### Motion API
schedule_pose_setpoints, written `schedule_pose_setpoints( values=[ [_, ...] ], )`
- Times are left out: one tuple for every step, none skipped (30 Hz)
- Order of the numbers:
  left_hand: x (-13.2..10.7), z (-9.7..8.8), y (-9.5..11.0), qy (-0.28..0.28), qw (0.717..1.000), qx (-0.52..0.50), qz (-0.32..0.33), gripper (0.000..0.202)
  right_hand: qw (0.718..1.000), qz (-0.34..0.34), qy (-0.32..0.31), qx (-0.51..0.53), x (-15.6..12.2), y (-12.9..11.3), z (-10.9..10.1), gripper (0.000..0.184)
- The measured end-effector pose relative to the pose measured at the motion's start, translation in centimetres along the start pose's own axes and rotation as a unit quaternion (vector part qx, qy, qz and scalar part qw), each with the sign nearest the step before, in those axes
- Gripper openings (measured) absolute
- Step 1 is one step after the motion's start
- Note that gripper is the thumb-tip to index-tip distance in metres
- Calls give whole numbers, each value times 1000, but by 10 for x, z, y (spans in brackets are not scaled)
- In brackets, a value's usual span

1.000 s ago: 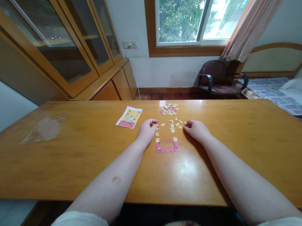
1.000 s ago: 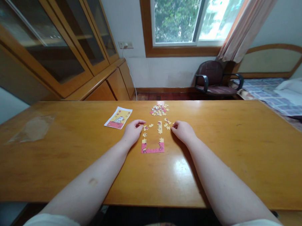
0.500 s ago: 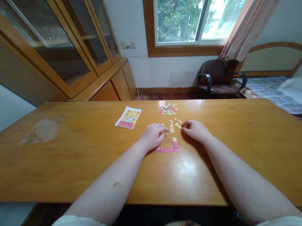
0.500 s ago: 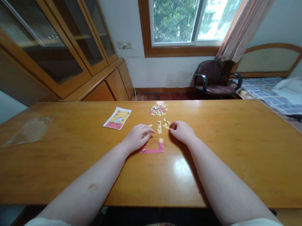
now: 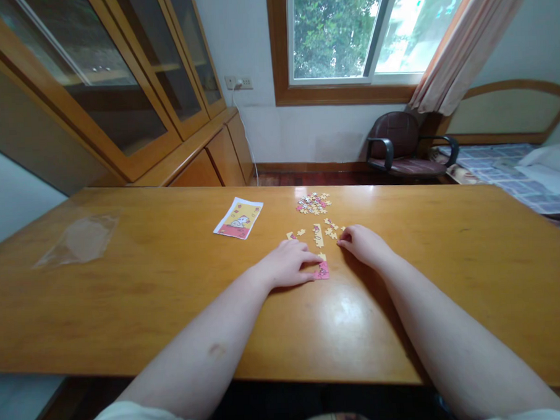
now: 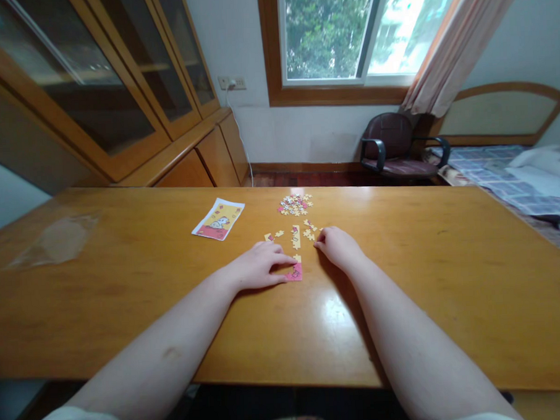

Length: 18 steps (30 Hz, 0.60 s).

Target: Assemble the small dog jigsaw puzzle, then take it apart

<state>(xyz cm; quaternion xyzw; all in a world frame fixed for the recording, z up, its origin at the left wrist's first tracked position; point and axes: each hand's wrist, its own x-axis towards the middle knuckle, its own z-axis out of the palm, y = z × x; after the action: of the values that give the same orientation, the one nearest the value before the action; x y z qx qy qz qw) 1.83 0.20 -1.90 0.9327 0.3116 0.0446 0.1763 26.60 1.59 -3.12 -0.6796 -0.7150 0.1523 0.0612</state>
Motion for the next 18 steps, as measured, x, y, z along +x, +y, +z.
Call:
schedule_pose_setpoints(
  values=[
    [0,0,-1,0,1000,-1,-2,43,1000,-3,1,-3,0,0,1,16],
    [0,0,-1,1,1000,-2,-3,44,1000,-6,2,-5,1,1,2,15],
    [0,0,-1,1,1000,-2,-3,44,1000,-9,4,-6,1,1,3,15],
    [0,-1,-2,2,1000,-2,-3,44,1000,-12,7,-6,1,1,4,14],
    [0,-1,-2,3,1000,-1,-3,44,1000,-15,10,-4,1,1,4,14],
    [0,-1,-2,4,1000,0,-3,45,1000,-16,14,-2,0,1,4,13],
    [0,-1,-2,4,1000,1,-3,45,1000,-17,17,2,0,1,4,12],
    [0,-1,-2,4,1000,2,-4,45,1000,-16,20,8,-1,0,4,12],
    [0,-2,-1,4,1000,3,-5,45,1000,-14,23,15,-1,0,4,11],
    [-1,-2,-1,3,1000,4,-7,45,999,-12,25,25,-2,-1,3,10],
    [-1,-2,-1,3,1000,5,-8,45,999,-11,28,39,-3,-1,2,10],
    [-1,-2,-1,4,1000,4,-9,44,998,-10,36,57,-3,-2,1,9],
    [-1,-1,-1,4,1000,4,-10,44,996,-12,49,77,-4,-3,1,8],
    [-1,-1,-1,5,1000,4,-12,44,993,-18,64,100,-4,-4,1,7],
    [-1,-1,-1,5,1000,4,-13,43,989,-30,80,124,-4,-5,2,5],
    [-1,0,-1,5,1000,5,-15,43,983,-49,91,149,-4,-6,4,4],
    [-1,0,-1,5,1000,7,-16,43,978,-73,95,172,-3,-7,6,5],
    [0,1,-1,4,1000,9,-17,42,972,-101,93,193,-3,-9,9,8]
  ],
)
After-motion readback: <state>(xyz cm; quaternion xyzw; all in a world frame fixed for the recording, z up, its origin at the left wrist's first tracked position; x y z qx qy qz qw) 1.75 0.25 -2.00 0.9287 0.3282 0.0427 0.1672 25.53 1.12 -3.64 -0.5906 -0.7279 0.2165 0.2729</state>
